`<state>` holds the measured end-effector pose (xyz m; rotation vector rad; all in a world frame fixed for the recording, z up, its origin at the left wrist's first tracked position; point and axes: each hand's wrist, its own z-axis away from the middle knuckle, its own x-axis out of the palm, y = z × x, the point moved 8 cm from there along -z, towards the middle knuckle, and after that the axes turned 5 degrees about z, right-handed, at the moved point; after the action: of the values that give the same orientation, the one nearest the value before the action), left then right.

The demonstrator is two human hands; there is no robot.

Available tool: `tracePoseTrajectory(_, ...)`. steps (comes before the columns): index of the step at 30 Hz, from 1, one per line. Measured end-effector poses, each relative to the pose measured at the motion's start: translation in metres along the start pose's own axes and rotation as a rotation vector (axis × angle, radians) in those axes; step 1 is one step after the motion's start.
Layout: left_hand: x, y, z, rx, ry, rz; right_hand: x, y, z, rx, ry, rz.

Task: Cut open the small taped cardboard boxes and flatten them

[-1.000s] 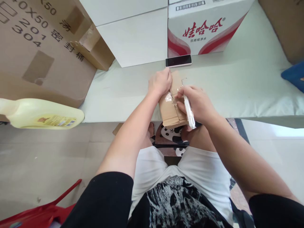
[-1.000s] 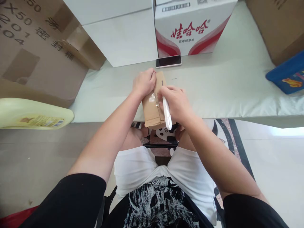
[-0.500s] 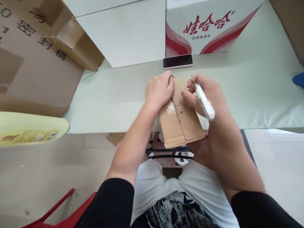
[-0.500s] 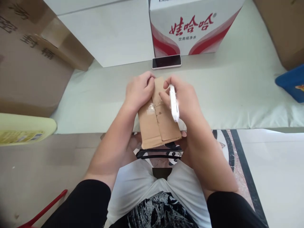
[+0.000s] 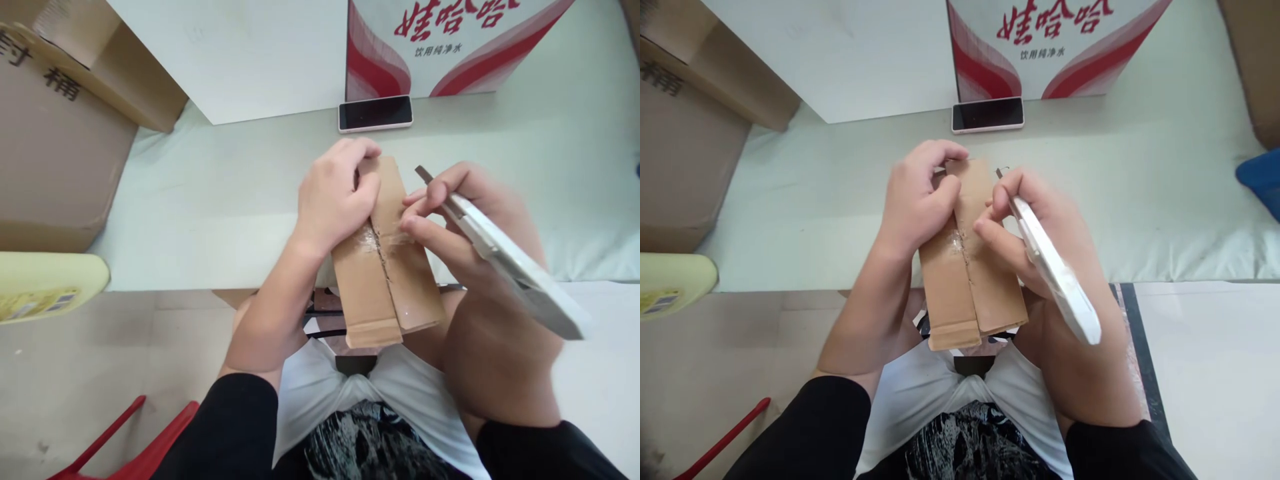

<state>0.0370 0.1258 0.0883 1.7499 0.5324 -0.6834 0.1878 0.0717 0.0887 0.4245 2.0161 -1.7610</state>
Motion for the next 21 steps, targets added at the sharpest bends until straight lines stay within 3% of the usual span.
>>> tracePoseTrajectory(4,-0.008,-0.009,0.012,0.049,0.058,0.036,0.0,0.004,0.003,0.049,0.01,0.09)
tracePoseTrajectory(10,-0.01,-0.017,0.038,0.076,0.037,0.03,0.007,-0.001,0.002,-0.092,0.048,0.124)
tracePoseTrajectory(13,-0.007,-0.02,0.04,0.065,0.016,0.017,0.009,0.004,-0.001,-0.088,0.061,0.114)
tracePoseTrajectory(18,-0.005,-0.029,0.036,0.17,0.041,0.127,0.014,0.027,-0.007,0.08,0.064,-0.041)
tracePoseTrajectory(21,-0.005,-0.036,0.034,0.251,0.059,0.24,0.021,0.033,-0.011,0.075,0.041,-0.244)
